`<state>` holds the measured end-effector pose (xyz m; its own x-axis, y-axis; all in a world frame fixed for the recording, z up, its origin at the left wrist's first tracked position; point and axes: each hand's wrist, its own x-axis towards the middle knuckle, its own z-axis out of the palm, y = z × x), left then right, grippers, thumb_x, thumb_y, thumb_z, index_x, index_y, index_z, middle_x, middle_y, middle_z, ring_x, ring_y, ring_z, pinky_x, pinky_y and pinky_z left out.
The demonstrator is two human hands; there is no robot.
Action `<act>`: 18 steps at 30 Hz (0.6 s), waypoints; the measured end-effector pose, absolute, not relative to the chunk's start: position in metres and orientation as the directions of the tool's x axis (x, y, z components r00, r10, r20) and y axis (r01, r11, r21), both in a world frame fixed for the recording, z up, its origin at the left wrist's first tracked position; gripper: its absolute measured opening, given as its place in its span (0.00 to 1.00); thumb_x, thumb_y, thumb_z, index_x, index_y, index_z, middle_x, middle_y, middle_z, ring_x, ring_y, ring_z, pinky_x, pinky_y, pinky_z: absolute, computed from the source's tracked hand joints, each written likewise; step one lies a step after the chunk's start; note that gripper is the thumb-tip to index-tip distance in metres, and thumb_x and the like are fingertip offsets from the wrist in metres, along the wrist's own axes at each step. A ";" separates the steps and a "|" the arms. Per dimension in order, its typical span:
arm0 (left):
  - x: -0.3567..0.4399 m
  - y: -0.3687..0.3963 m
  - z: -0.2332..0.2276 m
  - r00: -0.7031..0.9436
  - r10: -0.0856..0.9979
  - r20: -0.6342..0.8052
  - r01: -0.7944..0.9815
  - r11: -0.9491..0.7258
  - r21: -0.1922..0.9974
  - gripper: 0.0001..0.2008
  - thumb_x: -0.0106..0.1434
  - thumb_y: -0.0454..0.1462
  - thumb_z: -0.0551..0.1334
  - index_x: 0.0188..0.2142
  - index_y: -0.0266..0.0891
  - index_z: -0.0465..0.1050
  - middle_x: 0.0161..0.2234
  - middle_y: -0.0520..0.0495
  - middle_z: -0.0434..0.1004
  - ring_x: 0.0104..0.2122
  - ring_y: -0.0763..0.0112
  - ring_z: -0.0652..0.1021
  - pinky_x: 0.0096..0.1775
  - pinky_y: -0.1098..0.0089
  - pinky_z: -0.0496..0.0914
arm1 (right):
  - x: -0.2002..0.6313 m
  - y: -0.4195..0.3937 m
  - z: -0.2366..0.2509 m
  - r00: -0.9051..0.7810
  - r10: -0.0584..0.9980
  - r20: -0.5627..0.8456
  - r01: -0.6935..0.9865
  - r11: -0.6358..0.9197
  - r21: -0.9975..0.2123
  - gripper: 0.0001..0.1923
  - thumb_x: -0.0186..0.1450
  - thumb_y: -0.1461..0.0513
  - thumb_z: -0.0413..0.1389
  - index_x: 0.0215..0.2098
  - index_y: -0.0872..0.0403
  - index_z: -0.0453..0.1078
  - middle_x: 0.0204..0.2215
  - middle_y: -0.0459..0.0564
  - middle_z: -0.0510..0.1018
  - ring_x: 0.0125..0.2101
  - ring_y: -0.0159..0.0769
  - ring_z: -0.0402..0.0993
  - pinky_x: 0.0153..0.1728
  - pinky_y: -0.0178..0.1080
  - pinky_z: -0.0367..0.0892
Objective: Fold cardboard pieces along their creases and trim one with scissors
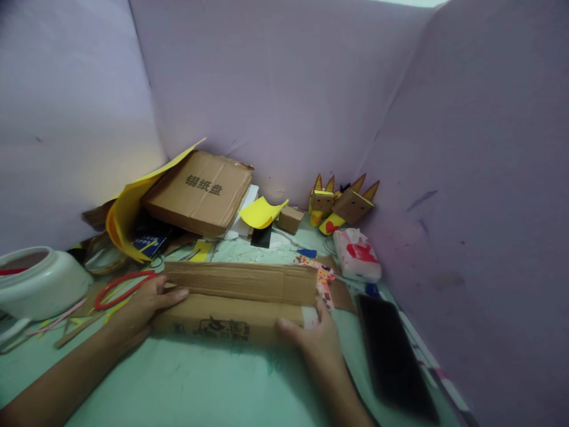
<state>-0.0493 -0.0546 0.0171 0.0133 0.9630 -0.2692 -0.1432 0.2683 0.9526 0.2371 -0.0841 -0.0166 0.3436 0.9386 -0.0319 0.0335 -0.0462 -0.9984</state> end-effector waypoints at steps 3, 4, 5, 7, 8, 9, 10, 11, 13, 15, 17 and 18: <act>-0.049 -0.054 0.013 -0.019 0.964 -0.267 -0.113 0.263 0.958 0.20 0.43 0.37 0.71 0.37 0.37 0.71 0.32 0.46 0.82 0.31 0.59 0.81 0.32 0.67 0.74 | 0.236 -0.085 -0.017 0.299 0.952 -0.065 0.043 -0.082 -0.996 0.39 0.38 0.56 0.69 0.47 0.54 0.64 0.39 0.54 0.79 0.38 0.48 0.77 0.37 0.44 0.73; -0.048 -0.053 0.012 -0.036 0.964 -0.264 -0.103 0.259 0.960 0.20 0.43 0.36 0.71 0.36 0.37 0.71 0.31 0.46 0.82 0.31 0.59 0.81 0.32 0.67 0.74 | 0.236 -0.086 -0.016 0.274 0.959 -0.075 0.026 -0.086 -0.996 0.39 0.39 0.56 0.69 0.48 0.54 0.63 0.39 0.54 0.79 0.37 0.47 0.77 0.36 0.44 0.73; -0.048 -0.053 0.012 -0.054 0.964 -0.260 -0.094 0.255 0.962 0.20 0.42 0.36 0.71 0.36 0.37 0.71 0.31 0.47 0.82 0.32 0.59 0.81 0.32 0.67 0.74 | 0.235 -0.086 -0.016 0.250 0.965 -0.081 0.001 -0.084 -0.996 0.40 0.39 0.56 0.68 0.48 0.54 0.62 0.38 0.53 0.79 0.37 0.47 0.77 0.36 0.44 0.73; -0.046 -0.053 0.012 -0.091 0.963 -0.254 -0.076 0.247 0.966 0.20 0.42 0.36 0.71 0.36 0.36 0.71 0.31 0.46 0.82 0.31 0.59 0.81 0.31 0.67 0.74 | 0.234 -0.087 -0.013 0.216 0.974 -0.070 -0.040 -0.062 -0.997 0.39 0.41 0.56 0.68 0.50 0.54 0.61 0.39 0.53 0.79 0.37 0.46 0.77 0.37 0.43 0.72; -0.046 -0.054 0.012 -0.105 0.962 -0.251 -0.069 0.244 0.967 0.21 0.41 0.37 0.71 0.36 0.36 0.71 0.31 0.46 0.82 0.31 0.59 0.81 0.31 0.66 0.74 | 0.233 -0.088 -0.013 0.207 0.977 -0.058 -0.055 -0.048 -0.997 0.39 0.43 0.55 0.67 0.50 0.54 0.61 0.40 0.53 0.78 0.38 0.46 0.76 0.38 0.43 0.72; -0.045 -0.054 0.012 -0.117 0.962 -0.247 -0.064 0.241 0.968 0.21 0.41 0.37 0.71 0.36 0.36 0.70 0.31 0.46 0.82 0.30 0.59 0.80 0.31 0.66 0.74 | 0.233 -0.088 -0.012 0.199 0.979 -0.049 -0.061 -0.037 -0.997 0.37 0.45 0.53 0.66 0.50 0.54 0.61 0.42 0.53 0.78 0.39 0.46 0.76 0.39 0.43 0.71; -0.044 -0.055 0.013 -0.127 0.962 -0.243 -0.060 0.237 0.970 0.21 0.41 0.37 0.72 0.36 0.36 0.70 0.31 0.46 0.82 0.29 0.59 0.80 0.30 0.65 0.74 | 0.233 -0.088 -0.012 0.193 0.981 -0.039 -0.061 -0.028 -0.998 0.36 0.47 0.52 0.65 0.51 0.53 0.62 0.43 0.53 0.77 0.40 0.45 0.75 0.40 0.43 0.70; -0.044 -0.055 0.013 -0.136 0.961 -0.241 -0.057 0.235 0.970 0.21 0.41 0.37 0.72 0.36 0.36 0.70 0.31 0.46 0.82 0.28 0.60 0.80 0.30 0.65 0.74 | 0.233 -0.088 -0.013 0.195 0.980 -0.032 -0.058 -0.021 -0.998 0.34 0.49 0.51 0.64 0.51 0.53 0.62 0.44 0.53 0.77 0.42 0.45 0.75 0.41 0.42 0.69; -0.043 -0.055 0.012 -0.150 0.959 -0.241 -0.054 0.236 0.970 0.21 0.42 0.36 0.71 0.36 0.36 0.70 0.31 0.47 0.82 0.27 0.62 0.80 0.30 0.66 0.73 | 0.234 -0.087 -0.015 0.243 0.970 -0.033 -0.046 -0.023 -0.999 0.31 0.51 0.49 0.61 0.49 0.53 0.64 0.45 0.53 0.76 0.44 0.45 0.73 0.43 0.42 0.68; -0.043 -0.055 0.011 -0.153 0.957 -0.247 -0.057 0.241 0.969 0.20 0.41 0.36 0.71 0.35 0.36 0.70 0.30 0.48 0.81 0.27 0.63 0.80 0.30 0.67 0.73 | 0.235 -0.086 -0.018 0.298 0.954 -0.041 -0.018 -0.037 -0.999 0.29 0.52 0.48 0.60 0.48 0.53 0.66 0.46 0.53 0.76 0.46 0.45 0.72 0.43 0.41 0.66; -0.043 -0.054 0.010 -0.145 0.956 -0.256 -0.068 0.249 0.966 0.20 0.41 0.36 0.72 0.34 0.36 0.70 0.29 0.48 0.81 0.28 0.62 0.80 0.30 0.67 0.73 | 0.235 -0.084 -0.020 0.306 0.951 -0.051 -0.004 -0.052 -0.999 0.28 0.53 0.48 0.59 0.48 0.53 0.67 0.45 0.53 0.76 0.46 0.46 0.71 0.44 0.42 0.66; -0.043 -0.054 0.010 -0.140 0.955 -0.262 -0.074 0.253 0.965 0.20 0.41 0.37 0.72 0.34 0.36 0.70 0.29 0.48 0.81 0.29 0.61 0.80 0.30 0.67 0.73 | 0.236 -0.084 -0.020 0.295 0.954 -0.050 -0.003 -0.052 -0.999 0.28 0.53 0.49 0.59 0.48 0.54 0.67 0.45 0.53 0.76 0.46 0.46 0.71 0.44 0.42 0.65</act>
